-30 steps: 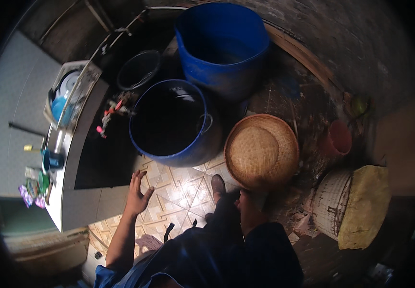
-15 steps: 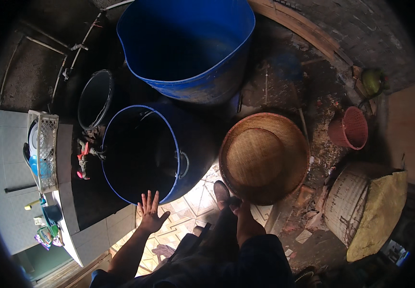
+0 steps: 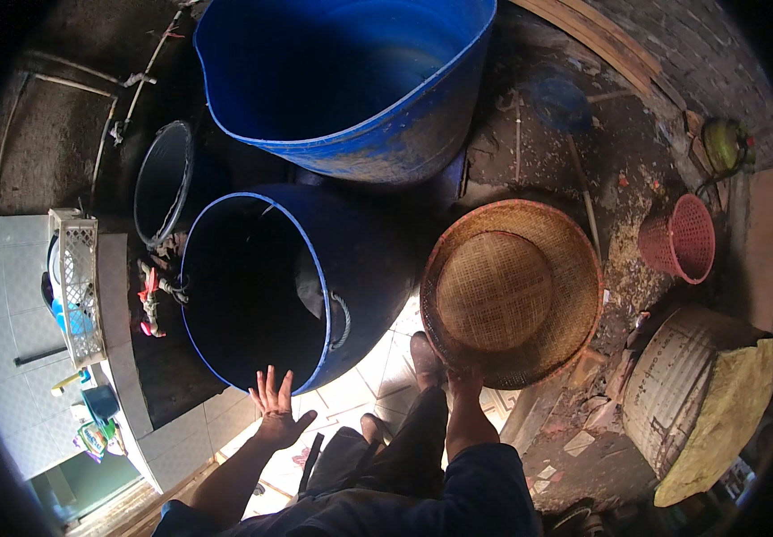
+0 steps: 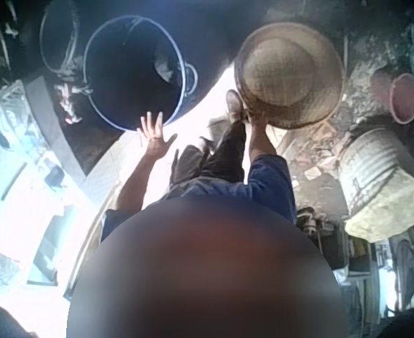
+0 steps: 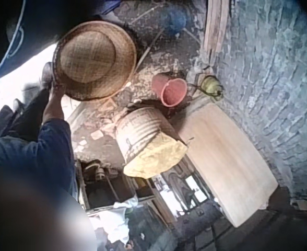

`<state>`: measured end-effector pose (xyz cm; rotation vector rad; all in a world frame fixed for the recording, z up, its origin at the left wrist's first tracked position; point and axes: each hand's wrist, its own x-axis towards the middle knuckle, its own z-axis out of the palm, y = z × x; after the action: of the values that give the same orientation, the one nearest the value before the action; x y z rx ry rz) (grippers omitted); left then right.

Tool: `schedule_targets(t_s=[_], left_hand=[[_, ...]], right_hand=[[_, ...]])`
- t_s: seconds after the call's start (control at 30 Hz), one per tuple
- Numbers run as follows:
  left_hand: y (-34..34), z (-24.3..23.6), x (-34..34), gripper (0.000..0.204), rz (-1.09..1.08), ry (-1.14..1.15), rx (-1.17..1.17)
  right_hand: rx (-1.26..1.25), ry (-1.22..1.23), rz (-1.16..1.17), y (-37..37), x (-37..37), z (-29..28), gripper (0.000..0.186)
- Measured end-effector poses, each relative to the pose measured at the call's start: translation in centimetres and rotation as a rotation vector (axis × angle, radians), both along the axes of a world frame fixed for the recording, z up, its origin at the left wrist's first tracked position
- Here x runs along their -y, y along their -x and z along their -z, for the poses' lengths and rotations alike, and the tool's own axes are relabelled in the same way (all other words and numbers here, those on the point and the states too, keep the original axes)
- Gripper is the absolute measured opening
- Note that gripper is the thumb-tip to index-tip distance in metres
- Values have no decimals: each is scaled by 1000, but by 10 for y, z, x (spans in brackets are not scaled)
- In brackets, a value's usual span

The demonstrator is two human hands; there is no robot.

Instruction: The person stirs a grainy mixture in a large ceramic jar, adds water from a bucket, covers the jar with a sack, and then scoops some of the mixture into a woven tray. The person also moves buckets and handles a wooden stick during the process.

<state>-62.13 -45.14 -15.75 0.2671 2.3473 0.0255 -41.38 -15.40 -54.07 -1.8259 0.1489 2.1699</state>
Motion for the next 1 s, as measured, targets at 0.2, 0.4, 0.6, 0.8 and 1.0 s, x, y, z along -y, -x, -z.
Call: schedule_targets(t_s=[0.2, 0.4, 0.6, 0.8, 1.0], left_hand=[[1, -3, 3, 95, -9, -40, 25], [1, -9, 2, 92, -41, -71, 34], [-3, -9, 6, 90, -41, -89, 4], [-11, -8, 14, 89, -39, -189, -59], [-27, -16, 43, 83, -18, -371, -115]], right_hand=[[78, -40, 57, -22, 10, 4, 43], [12, -36, 41, -15, -24, -61, 37], [-164, -64, -16, -36, -68, -95, 40], [-251, -254, -140, -54, -96, -159, 37], [-312, -434, -249, -79, -126, -238, 41]])
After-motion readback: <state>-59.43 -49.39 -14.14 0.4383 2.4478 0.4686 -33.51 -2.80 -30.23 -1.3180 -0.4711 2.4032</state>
